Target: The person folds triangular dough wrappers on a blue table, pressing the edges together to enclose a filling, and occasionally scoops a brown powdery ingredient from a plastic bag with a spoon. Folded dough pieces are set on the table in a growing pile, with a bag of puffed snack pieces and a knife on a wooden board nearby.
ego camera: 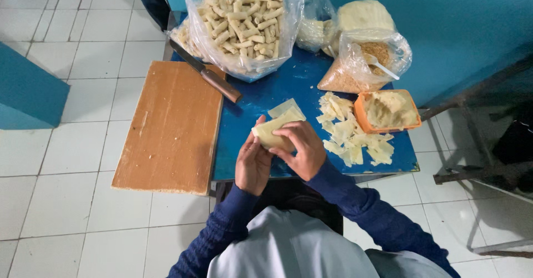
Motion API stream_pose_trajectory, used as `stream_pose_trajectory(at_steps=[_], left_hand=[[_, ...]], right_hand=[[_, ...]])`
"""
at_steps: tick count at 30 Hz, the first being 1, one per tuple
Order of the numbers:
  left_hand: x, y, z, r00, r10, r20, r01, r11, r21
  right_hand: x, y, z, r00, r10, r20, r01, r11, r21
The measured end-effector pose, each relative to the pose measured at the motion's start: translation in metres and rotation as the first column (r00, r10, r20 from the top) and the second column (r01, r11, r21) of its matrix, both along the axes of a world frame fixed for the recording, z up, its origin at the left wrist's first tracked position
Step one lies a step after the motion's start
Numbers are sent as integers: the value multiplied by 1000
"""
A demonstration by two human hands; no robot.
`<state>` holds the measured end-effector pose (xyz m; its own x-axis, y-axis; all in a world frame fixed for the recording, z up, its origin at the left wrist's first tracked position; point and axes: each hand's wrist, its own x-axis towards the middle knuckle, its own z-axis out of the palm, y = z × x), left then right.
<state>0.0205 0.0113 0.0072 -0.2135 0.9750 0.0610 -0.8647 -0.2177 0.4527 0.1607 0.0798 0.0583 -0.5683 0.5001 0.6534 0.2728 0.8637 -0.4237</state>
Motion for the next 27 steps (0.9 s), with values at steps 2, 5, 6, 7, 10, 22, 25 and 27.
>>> stream_pose_trajectory(at_steps=[2, 5, 6, 7, 10, 22, 25, 27], left_hand=[[5, 2, 3, 999, 5, -49, -5, 1000, -7], [8, 4, 4, 997, 15, -75, -15, 1000, 4], [8, 4, 4, 997, 12, -77, -11, 1000, 8], [8, 4, 3, 995, 16, -98, -15, 1000, 10], [10, 4, -1, 980, 32, -197, -30, 999, 13], [10, 8, -8, 944, 47, -327, -60, 998, -31], [10, 9, -7, 944, 41, -329, -48, 999, -16], [8, 9, -6, 932, 27, -361, -44, 998, -39]], right_hand=[[-5, -3, 2, 998, -61, 27, 61, 998, 11], [-4, 0, 0, 997, -79, 13, 79, 997, -20], [-1, 1, -2, 997, -80, -1, 80, 996, -42], [1, 3, -3, 998, -66, -5, 65, 991, -115], [8, 10, -8, 999, -29, -16, 22, 946, -323], [7, -1, -1, 1000, -27, -10, 24, 981, -194], [6, 3, -8, 998, -63, 7, 63, 987, -146], [11, 12, -15, 1000, -16, -26, 6, 930, -367]])
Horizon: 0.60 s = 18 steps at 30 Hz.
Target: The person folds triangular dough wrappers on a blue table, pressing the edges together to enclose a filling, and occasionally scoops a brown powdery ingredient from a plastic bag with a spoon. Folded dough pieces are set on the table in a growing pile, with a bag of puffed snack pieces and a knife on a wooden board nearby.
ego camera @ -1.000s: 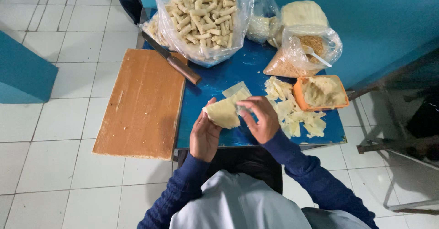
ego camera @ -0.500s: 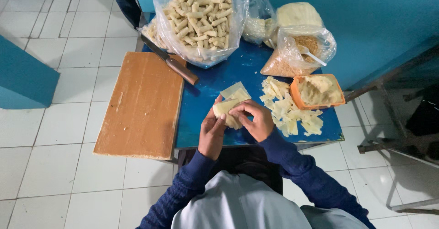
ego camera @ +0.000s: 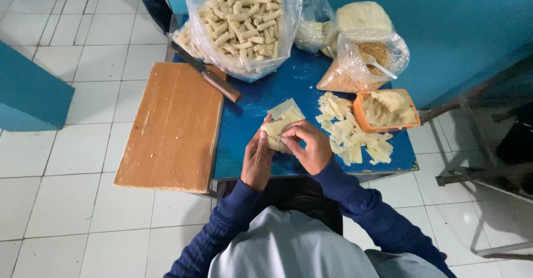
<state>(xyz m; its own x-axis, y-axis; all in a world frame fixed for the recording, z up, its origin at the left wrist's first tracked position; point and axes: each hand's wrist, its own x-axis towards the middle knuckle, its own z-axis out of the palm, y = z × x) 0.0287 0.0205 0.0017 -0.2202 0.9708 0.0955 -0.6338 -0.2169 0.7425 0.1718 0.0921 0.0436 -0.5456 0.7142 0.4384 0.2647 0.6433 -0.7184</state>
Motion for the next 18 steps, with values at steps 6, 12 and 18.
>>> stream_pose_trajectory(at_steps=[6, 12, 18], left_hand=[[-2, 7, -2, 987, 20, -157, -14, 999, 36], [-8, 10, -10, 972, 17, -234, -18, 1000, 0], [-10, 14, -15, 960, 11, -280, -12, 1000, -3]], right_hand=[[8, 26, -22, 992, 74, -101, -107, 922, -372], [9, 34, -26, 989, 113, -97, -141, 923, -358], [16, 42, -39, 995, 59, -80, -90, 877, -472]])
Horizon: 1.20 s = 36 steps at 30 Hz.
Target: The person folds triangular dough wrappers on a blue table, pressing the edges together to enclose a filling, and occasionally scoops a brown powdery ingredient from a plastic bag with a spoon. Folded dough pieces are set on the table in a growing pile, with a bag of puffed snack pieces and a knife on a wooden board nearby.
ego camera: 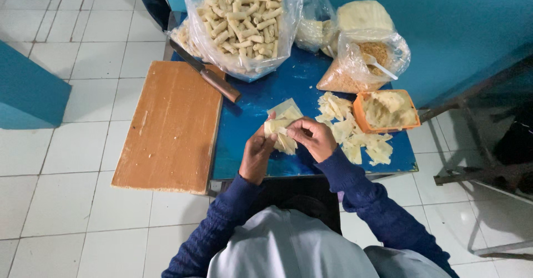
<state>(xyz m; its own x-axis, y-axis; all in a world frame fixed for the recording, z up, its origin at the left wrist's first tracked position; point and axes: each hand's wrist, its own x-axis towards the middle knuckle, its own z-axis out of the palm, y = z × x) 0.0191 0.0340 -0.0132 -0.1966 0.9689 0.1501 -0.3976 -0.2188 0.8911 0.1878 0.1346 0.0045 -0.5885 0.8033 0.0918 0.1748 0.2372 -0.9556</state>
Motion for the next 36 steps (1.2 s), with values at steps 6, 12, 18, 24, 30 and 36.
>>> stream_pose_trajectory(at_steps=[6, 12, 18, 24, 30, 36], left_hand=[[-5, -2, -4, 1000, -4, -25, 3, 1000, -27], [-18, -9, -3, 976, -62, 209, 76, 995, -59], [-30, -24, 0, 977, 32, 210, -15, 997, -82], [-35, -28, 5, 971, 80, 227, -82, 997, -3], [-31, -29, 5, 964, 121, 238, -120, 993, -22], [-25, -19, -3, 964, 95, 249, -102, 995, 19]], right_hand=[[11, 17, -26, 923, -161, -350, -58, 840, -539], [23, 38, -43, 852, -319, -414, -68, 718, -693], [29, 50, -27, 916, -184, -355, 191, 981, -17], [2, -2, -12, 967, -231, 107, 50, 585, 810], [1, -24, -10, 967, -197, 164, -33, 537, 843], [0, -33, 4, 972, -164, 167, -44, 576, 816]])
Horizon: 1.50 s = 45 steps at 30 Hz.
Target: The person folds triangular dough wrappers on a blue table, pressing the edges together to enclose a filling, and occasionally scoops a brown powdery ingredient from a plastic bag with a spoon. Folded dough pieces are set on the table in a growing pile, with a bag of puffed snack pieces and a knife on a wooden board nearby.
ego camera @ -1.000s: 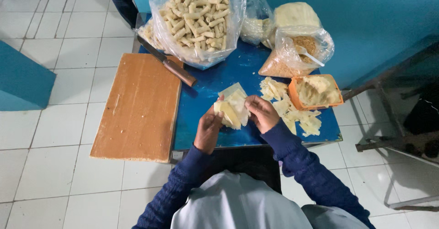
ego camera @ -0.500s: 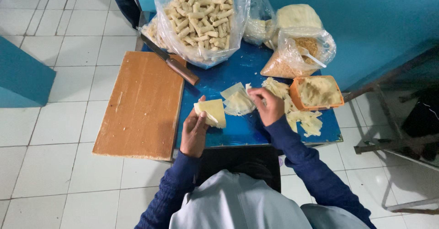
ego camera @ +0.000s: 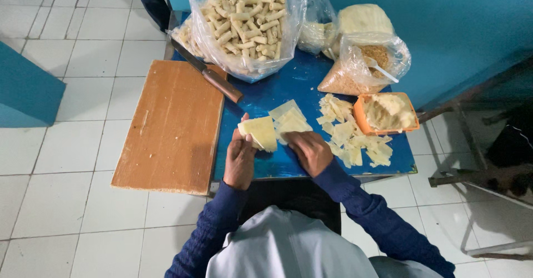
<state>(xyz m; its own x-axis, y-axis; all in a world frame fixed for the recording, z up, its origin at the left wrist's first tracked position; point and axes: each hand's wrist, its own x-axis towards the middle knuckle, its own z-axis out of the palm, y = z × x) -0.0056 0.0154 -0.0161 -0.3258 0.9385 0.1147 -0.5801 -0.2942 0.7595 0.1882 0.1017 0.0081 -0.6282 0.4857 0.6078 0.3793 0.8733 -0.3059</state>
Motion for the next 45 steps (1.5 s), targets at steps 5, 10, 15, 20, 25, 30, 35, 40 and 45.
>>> stream_pose_trajectory(at_steps=[5, 10, 15, 20, 25, 30, 35, 40, 45], left_hand=[[8, 7, -5, 1000, 5, -17, -5, 1000, 21], [27, 15, -9, 995, 98, 17, -99, 994, 47], [29, 12, -14, 989, 139, -51, -137, 990, 34], [27, 9, -8, 988, 145, -43, -146, 989, -28], [32, 6, 8, 993, 108, -40, -109, 994, -15], [33, 6, 14, 992, 73, -103, -75, 997, -18], [30, 4, 12, 989, 77, -122, -83, 996, -46], [30, 2, 13, 993, 73, -96, -76, 996, -35], [34, 4, 13, 987, 73, -145, -72, 997, 16]], right_hand=[[-4, -3, 29, 993, -51, -104, 33, 985, -167], [-27, -19, 39, 977, -32, -210, -27, 961, -275], [-36, -11, 22, 977, -103, -186, 3, 882, -472], [-22, 9, 0, 939, -67, -337, -248, 544, -802], [-17, 12, -5, 922, -55, -383, -315, 469, -825], [-14, 8, 1, 932, 26, -361, -308, 582, -752], [-11, 10, -5, 941, -53, -333, -258, 525, -811], [-11, 12, -16, 905, -85, -417, -345, 425, -837], [-11, 10, -19, 916, -4, -401, -317, 607, -729]])
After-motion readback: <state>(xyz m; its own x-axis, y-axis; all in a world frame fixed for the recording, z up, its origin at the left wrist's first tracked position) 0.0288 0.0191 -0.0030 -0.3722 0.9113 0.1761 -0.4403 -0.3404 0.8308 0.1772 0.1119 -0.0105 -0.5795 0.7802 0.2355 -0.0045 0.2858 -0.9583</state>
